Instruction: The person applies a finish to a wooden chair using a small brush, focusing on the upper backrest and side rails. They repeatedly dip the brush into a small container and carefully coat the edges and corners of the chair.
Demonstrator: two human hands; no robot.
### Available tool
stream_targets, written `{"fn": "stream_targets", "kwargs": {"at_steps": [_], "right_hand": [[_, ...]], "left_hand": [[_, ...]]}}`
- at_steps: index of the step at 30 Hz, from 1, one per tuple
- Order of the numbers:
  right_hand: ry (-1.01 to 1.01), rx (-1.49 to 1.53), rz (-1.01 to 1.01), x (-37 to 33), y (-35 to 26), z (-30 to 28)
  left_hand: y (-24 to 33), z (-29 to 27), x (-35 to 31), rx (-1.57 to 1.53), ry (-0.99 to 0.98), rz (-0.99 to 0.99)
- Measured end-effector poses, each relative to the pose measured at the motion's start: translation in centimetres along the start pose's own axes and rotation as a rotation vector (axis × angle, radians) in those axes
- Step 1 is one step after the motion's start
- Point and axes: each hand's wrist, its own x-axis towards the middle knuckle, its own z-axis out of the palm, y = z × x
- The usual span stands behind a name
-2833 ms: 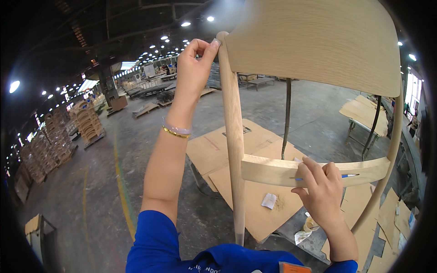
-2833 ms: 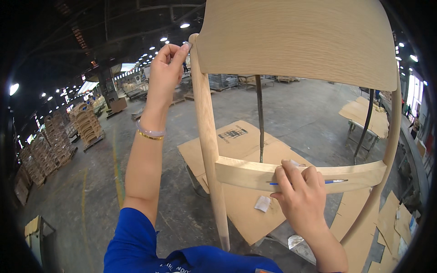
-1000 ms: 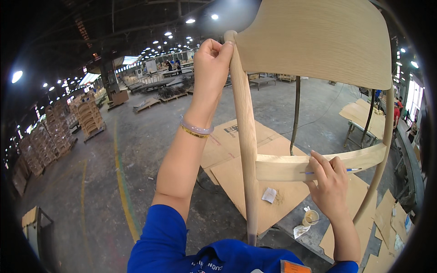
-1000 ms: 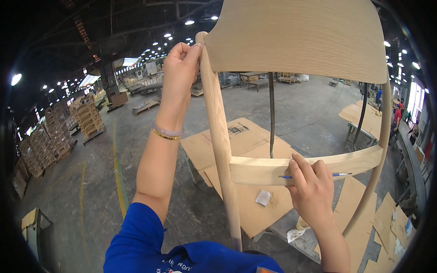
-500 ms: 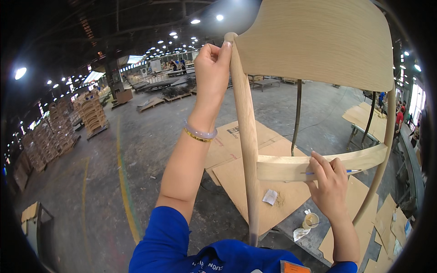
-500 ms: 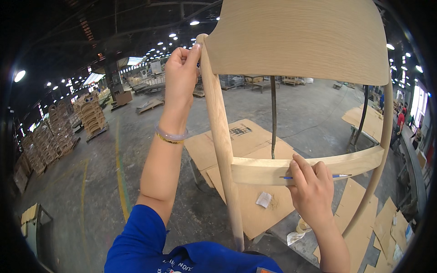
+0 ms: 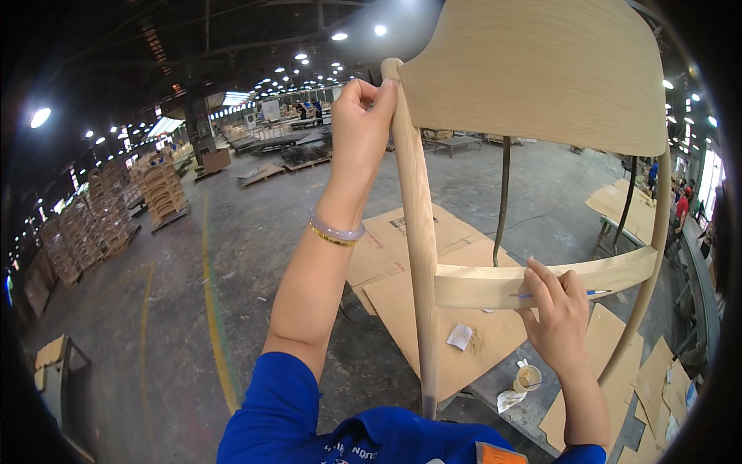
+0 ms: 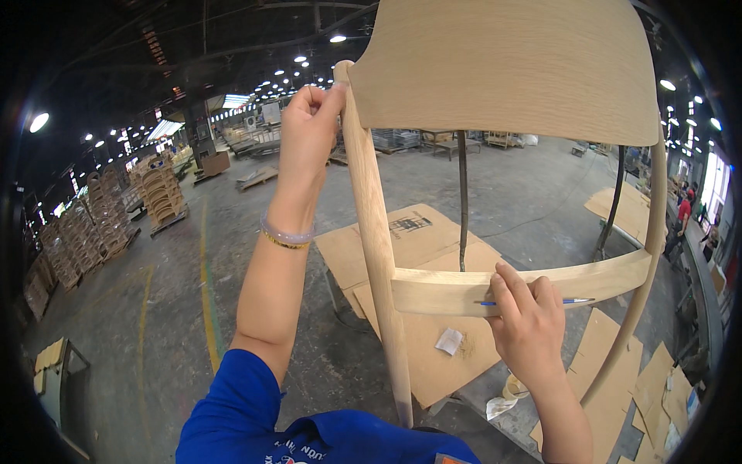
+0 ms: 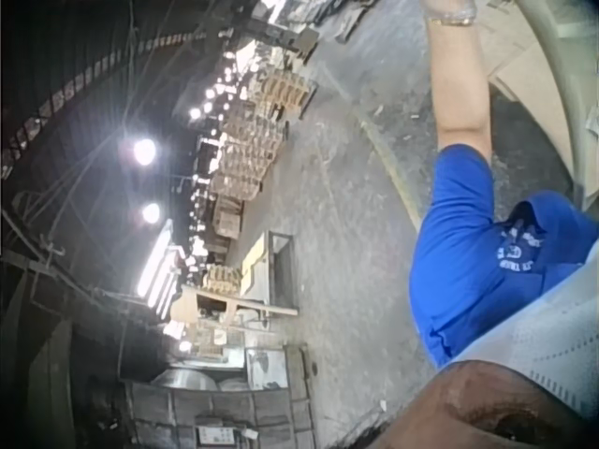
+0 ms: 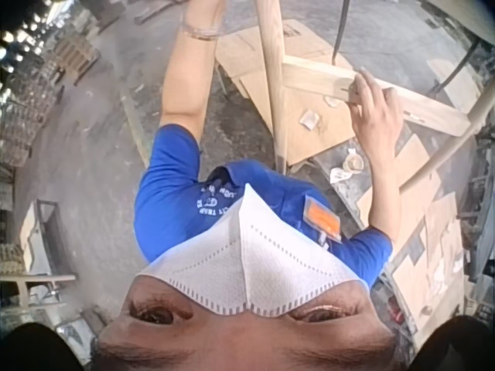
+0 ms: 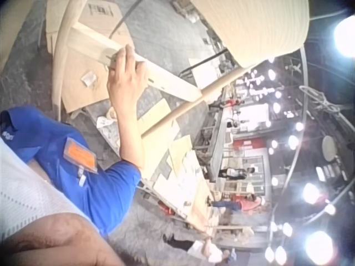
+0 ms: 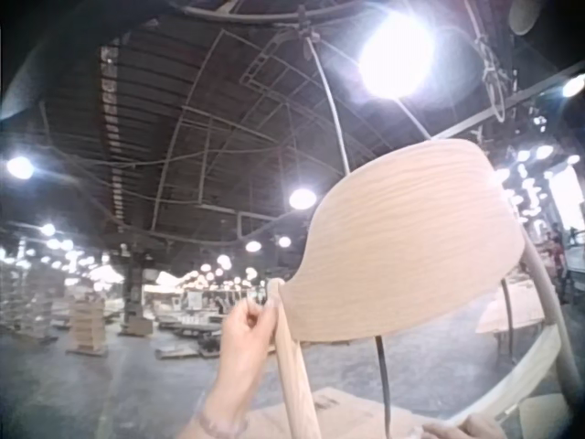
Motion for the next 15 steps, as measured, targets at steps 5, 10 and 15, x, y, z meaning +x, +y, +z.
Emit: {"fn": "stream_targets", "kwargs": {"at_steps": [5,10,15], "right_hand": [[-0.017,0.016,-0.009,0.0,0.2,-0.1],[-0.005,0.008,-0.024,0.0,0.2,0.0],[-0.001,0.024,-0.023,0.1,0.2,0.1]], "left_hand": [[-0.3,-0.1,0.4,0.039,-0.001,-0.001],[-0.3,0.4,0.3,0.046,0.055,0.014],[-0.3,-0.2,-0.6,0.03,0.035,0.013]]}}
